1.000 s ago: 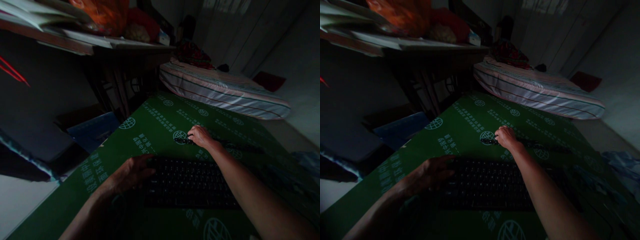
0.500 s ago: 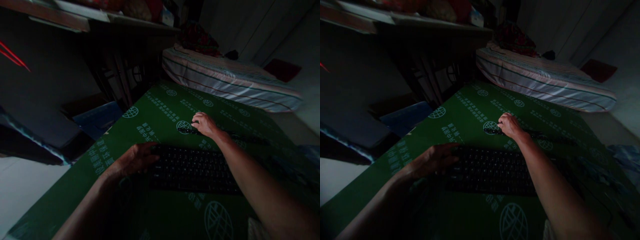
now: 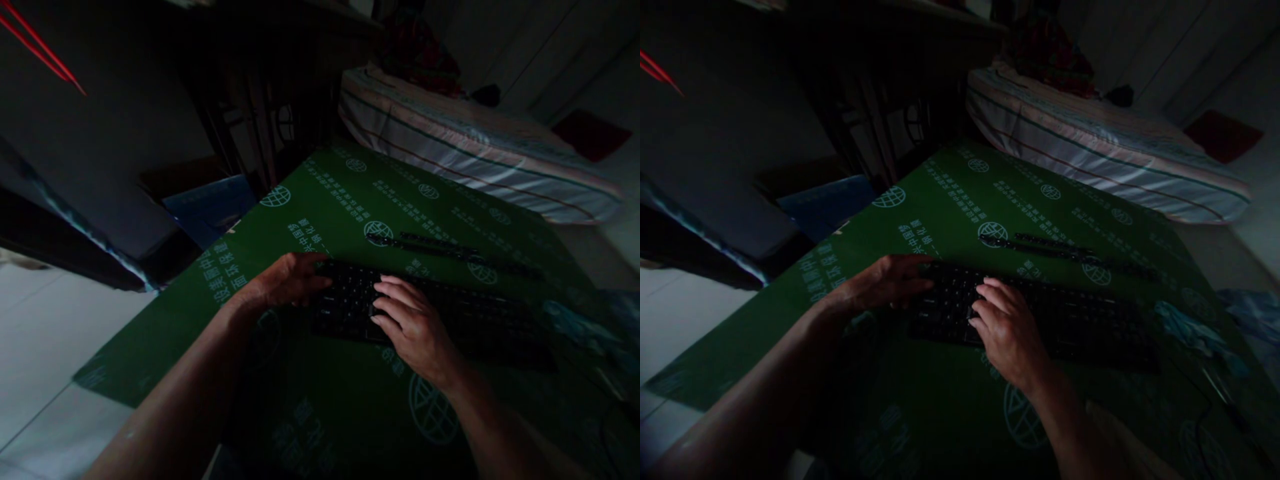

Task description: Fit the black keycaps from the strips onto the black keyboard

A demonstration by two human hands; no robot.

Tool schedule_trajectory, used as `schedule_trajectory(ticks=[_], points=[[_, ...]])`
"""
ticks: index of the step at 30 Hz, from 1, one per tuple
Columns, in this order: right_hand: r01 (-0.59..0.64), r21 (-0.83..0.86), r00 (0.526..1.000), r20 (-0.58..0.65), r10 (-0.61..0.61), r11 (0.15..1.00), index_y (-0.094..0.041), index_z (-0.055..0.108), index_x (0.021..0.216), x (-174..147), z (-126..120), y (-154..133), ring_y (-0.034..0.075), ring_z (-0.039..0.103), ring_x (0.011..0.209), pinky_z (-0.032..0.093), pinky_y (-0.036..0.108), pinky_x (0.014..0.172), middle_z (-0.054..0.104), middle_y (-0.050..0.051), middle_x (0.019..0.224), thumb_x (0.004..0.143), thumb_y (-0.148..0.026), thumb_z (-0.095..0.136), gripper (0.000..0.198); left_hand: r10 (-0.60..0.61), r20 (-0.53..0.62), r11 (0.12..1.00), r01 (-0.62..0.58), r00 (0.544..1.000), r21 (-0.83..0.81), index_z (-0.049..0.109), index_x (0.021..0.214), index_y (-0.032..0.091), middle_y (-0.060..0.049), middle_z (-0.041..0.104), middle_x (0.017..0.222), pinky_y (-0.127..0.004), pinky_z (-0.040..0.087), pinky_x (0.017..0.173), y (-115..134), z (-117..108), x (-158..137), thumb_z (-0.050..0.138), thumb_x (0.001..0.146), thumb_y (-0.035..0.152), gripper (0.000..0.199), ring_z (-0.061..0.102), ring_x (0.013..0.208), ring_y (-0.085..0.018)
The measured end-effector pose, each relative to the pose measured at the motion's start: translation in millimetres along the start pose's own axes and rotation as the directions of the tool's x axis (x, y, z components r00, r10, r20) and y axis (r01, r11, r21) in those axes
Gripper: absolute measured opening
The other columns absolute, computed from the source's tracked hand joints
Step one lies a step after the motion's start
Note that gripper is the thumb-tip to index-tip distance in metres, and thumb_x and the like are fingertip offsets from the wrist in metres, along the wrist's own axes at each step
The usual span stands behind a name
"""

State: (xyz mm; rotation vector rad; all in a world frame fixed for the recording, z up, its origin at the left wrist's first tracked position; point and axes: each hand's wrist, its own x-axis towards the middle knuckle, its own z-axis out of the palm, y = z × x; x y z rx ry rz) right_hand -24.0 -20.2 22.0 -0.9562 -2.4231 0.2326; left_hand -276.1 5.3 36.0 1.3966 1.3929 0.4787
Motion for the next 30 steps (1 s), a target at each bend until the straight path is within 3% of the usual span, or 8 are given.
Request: schedule_trajectory(ticks=[16, 30], points=[[0.003, -0.08, 1.0, 0.021, -0.002, 0.997, -0.019, 0.064, 0.093, -8, 13, -11, 0.025, 0.051, 0.119, 0.048, 0.047, 0.097, 0.063, 0.011, 0.116, 0.085, -0.013, 0.053, 0.015, 0.085, -0.001, 0.996, -0.085, 0.996, 0.041, 0.043, 0.134, 0.012, 0.003, 0.06, 0.057, -0.021, 0.042, 0.043, -6, 1, 0, 0.061, 0.076, 0.042, 0.068, 0.056, 0.045, -0.012], [0.02, -0.111, 1.0, 0.003, -0.02, 0.994, -0.016, 0.065, 0.092, -7, 13, -16, 0.024, 0.052, 0.117, 0.05, 0.046, 0.096, 0.064, 0.012, 0.113, 0.086, -0.011, 0.052, 0.015, 0.056, -0.006, 0.998, -0.056, 0.998, -0.016, 0.042, 0.135, 0.011, 0.002, 0.06, 0.056, -0.021, 0.042, 0.042, -3, 3, 0, 0.064, 0.075, 0.036, 0.068, 0.055, 0.044, -0.012]])
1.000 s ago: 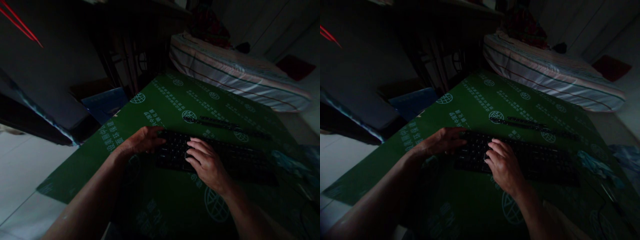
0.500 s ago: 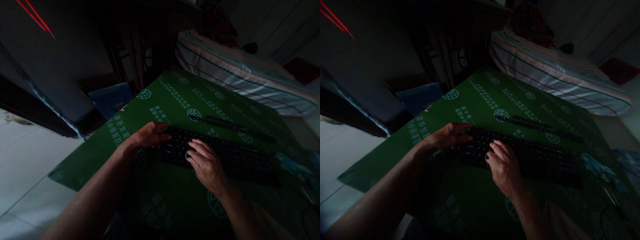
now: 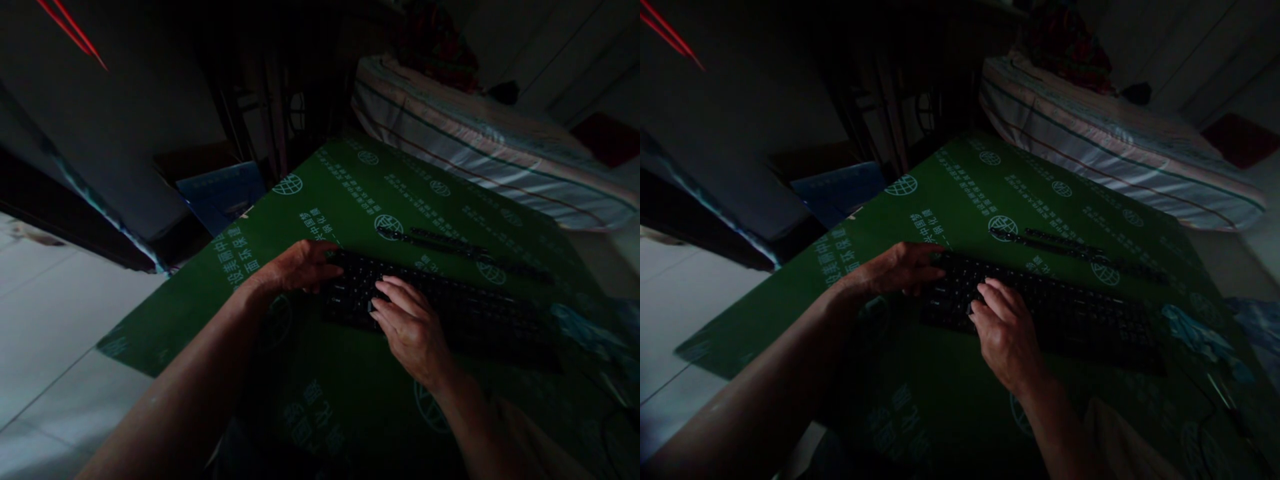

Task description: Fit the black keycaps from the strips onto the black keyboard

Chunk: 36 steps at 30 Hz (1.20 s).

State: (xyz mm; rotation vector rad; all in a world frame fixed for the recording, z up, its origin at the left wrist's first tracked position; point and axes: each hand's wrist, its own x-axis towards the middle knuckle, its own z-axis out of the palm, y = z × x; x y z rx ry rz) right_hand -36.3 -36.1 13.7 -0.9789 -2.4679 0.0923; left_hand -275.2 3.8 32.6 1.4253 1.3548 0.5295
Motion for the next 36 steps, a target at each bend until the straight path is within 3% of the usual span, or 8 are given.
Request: schedule_trajectory(ticks=[27, 36], points=[[0.008, 0.011, 1.0, 0.003, -0.008, 1.0, -0.018, 0.065, 0.096, 1.5, -0.7, -3.7, 0.023, 0.054, 0.116, 0.051, 0.046, 0.094, 0.065, 0.011, 0.112, 0.088, -0.011, 0.049, 0.019, -0.006, 0.007, 1.0, 0.006, 1.0, -0.015, 0.044, 0.134, 0.012, 0.004, 0.059, 0.054, -0.02, 0.039, 0.041, 1.0, -0.4, 0.1, 0.065, 0.074, 0.037, 0.068, 0.053, 0.042, -0.01], [0.006, 0.006, 1.0, 0.021, -0.006, 1.0, -0.017, 0.064, 0.094, 0.3, 0.3, -3.9, 0.023, 0.053, 0.116, 0.049, 0.043, 0.097, 0.065, 0.011, 0.112, 0.087, -0.011, 0.05, 0.017, 0.024, -0.036, 0.998, -0.021, 0.999, 0.067, 0.043, 0.134, 0.012, 0.004, 0.06, 0.055, -0.021, 0.04, 0.041, 0.0, 2.4, 0.4, 0.063, 0.073, 0.038, 0.069, 0.055, 0.043, -0.012]])
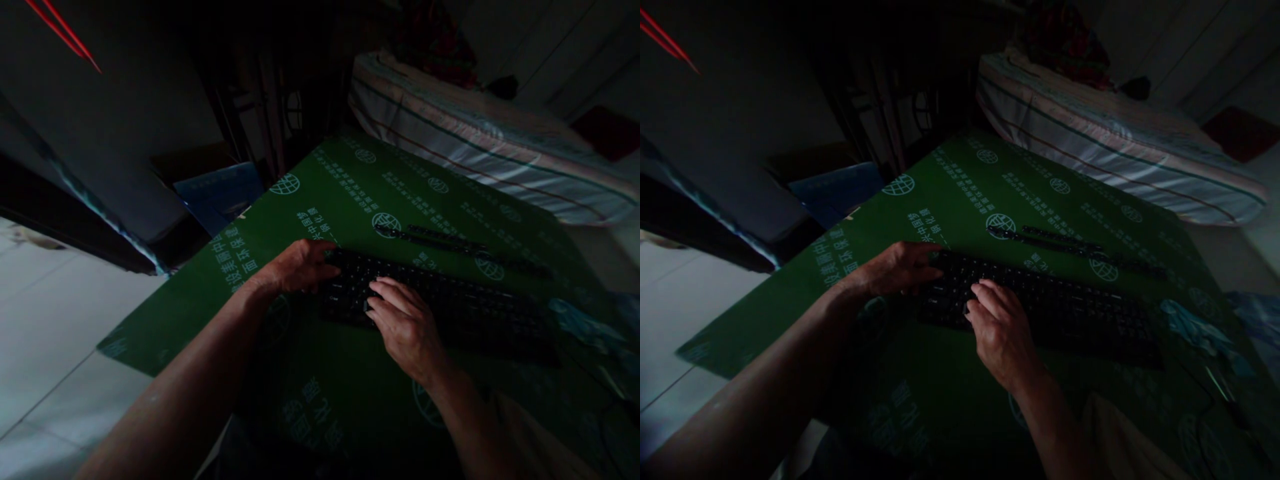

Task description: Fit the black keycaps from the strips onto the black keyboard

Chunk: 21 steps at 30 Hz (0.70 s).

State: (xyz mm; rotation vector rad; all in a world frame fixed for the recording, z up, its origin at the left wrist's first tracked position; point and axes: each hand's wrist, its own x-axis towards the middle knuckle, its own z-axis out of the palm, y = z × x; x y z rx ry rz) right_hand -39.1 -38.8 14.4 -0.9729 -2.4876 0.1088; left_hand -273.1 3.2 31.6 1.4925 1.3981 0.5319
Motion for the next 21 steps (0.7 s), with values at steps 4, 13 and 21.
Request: schedule_trajectory(ticks=[4, 13, 21], points=[[0.006, -0.016, 1.0, 0.0, -0.006, 1.0, -0.017, 0.065, 0.094, 0.5, -0.8, -0.8, 0.024, 0.054, 0.115, 0.049, 0.043, 0.096, 0.065, 0.011, 0.113, 0.087, -0.009, 0.049, 0.019, 0.029, -0.003, 1.0, -0.029, 1.0, -0.011, 0.044, 0.133, 0.011, 0.004, 0.059, 0.054, -0.02, 0.039, 0.04, -2.0, 0.8, 0.6, 0.064, 0.074, 0.038, 0.068, 0.054, 0.042, -0.011], [0.018, -0.086, 0.999, 0.049, -0.013, 0.996, -0.013, 0.065, 0.092, 2.2, -0.8, -4.1, 0.024, 0.052, 0.118, 0.047, 0.041, 0.099, 0.064, 0.013, 0.115, 0.083, -0.003, 0.049, 0.021, 0.038, -0.014, 0.999, -0.038, 0.999, -0.009, 0.045, 0.132, 0.01, 0.005, 0.06, 0.054, -0.02, 0.039, 0.039, -2.8, 0.5, 4.0, 0.064, 0.072, 0.036, 0.068, 0.054, 0.042, -0.011], [0.018, -0.152, 0.995, -0.095, -0.033, 0.988, -0.01, 0.065, 0.1, -7.2, 7.9, -10.1, 0.024, 0.052, 0.118, 0.046, 0.042, 0.098, 0.066, 0.012, 0.114, 0.086, -0.002, 0.044, 0.027, 0.059, -0.012, 0.998, -0.059, 0.998, 0.003, 0.046, 0.13, 0.009, 0.004, 0.06, 0.054, -0.019, 0.039, 0.038, -3.9, 0.1, 6.1, 0.064, 0.073, 0.036, 0.066, 0.054, 0.041, -0.01]])
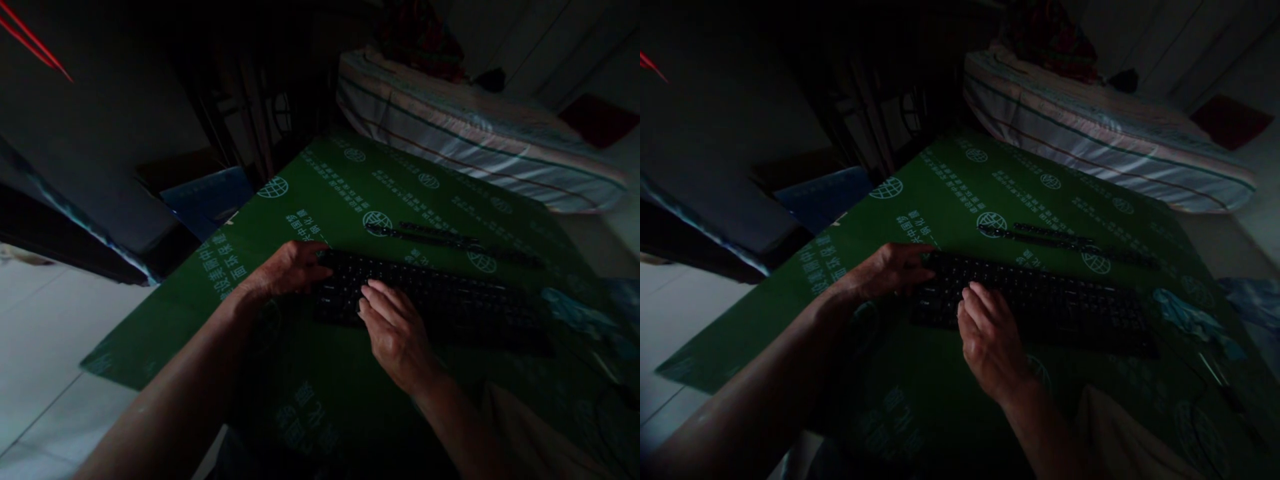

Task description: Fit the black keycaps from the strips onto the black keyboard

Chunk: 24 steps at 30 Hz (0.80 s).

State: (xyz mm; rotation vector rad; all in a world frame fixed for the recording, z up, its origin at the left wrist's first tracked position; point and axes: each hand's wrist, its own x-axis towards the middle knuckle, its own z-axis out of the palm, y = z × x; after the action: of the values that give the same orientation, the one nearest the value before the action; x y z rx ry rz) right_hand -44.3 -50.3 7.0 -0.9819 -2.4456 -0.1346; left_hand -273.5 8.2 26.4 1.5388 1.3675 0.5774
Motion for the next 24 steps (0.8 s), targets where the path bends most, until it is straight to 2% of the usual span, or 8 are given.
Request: schedule_trajectory(ticks=[4, 7, 11, 24], points=[[0.018, -0.071, 1.0, -0.023, -0.02, 0.997, -0.01, 0.064, 0.107, -6, 2, -5, 0.026, 0.048, 0.124, 0.041, 0.048, 0.101, 0.065, 0.012, 0.118, 0.087, -0.002, 0.042, 0.031, -0.004, -0.013, 1.0, 0.004, 1.0, -0.003, 0.046, 0.13, 0.007, 0.004, 0.059, 0.055, -0.02, 0.039, 0.04, 3, 0, -2, 0.064, 0.072, 0.038, 0.068, 0.053, 0.042, -0.009], [0.028, -0.095, 1.0, -0.004, -0.028, 0.995, -0.009, 0.063, 0.11, -6, 0, -7, 0.029, 0.047, 0.125, 0.038, 0.051, 0.103, 0.064, 0.013, 0.12, 0.09, -0.013, 0.049, 0.025, -0.015, -0.02, 1.0, 0.015, 1.0, 0.01, 0.047, 0.129, 0.008, 0.006, 0.057, 0.054, -0.021, 0.039, 0.041, 4, 0, -2, 0.063, 0.072, 0.04, 0.068, 0.052, 0.042, -0.01], [0.025, -0.12, 1.0, 0.009, -0.024, 0.992, -0.006, 0.062, 0.111, -5, -1, -11, 0.03, 0.048, 0.123, 0.037, 0.052, 0.103, 0.064, 0.014, 0.12, 0.092, -0.027, 0.05, 0.031, -0.018, -0.012, 1.0, 0.018, 1.0, 0.025, 0.048, 0.128, 0.008, 0.005, 0.058, 0.055, -0.021, 0.04, 0.042, 6, -1, -2, 0.063, 0.071, 0.04, 0.067, 0.052, 0.043, -0.01], [-0.032, -0.095, 0.999, -0.019, 0.03, 0.995, -0.006, 0.06, 0.116, -11, 9, -15, 0.028, 0.046, 0.126, 0.039, 0.049, 0.103, 0.06, 0.016, 0.126, 0.091, -0.027, 0.05, 0.034, -0.032, -0.025, 0.999, 0.032, 0.999, 0.026, 0.048, 0.127, 0.01, 0.006, 0.057, 0.056, -0.02, 0.041, 0.041, 4, -2, -1, 0.064, 0.071, 0.041, 0.066, 0.052, 0.044, -0.009]])
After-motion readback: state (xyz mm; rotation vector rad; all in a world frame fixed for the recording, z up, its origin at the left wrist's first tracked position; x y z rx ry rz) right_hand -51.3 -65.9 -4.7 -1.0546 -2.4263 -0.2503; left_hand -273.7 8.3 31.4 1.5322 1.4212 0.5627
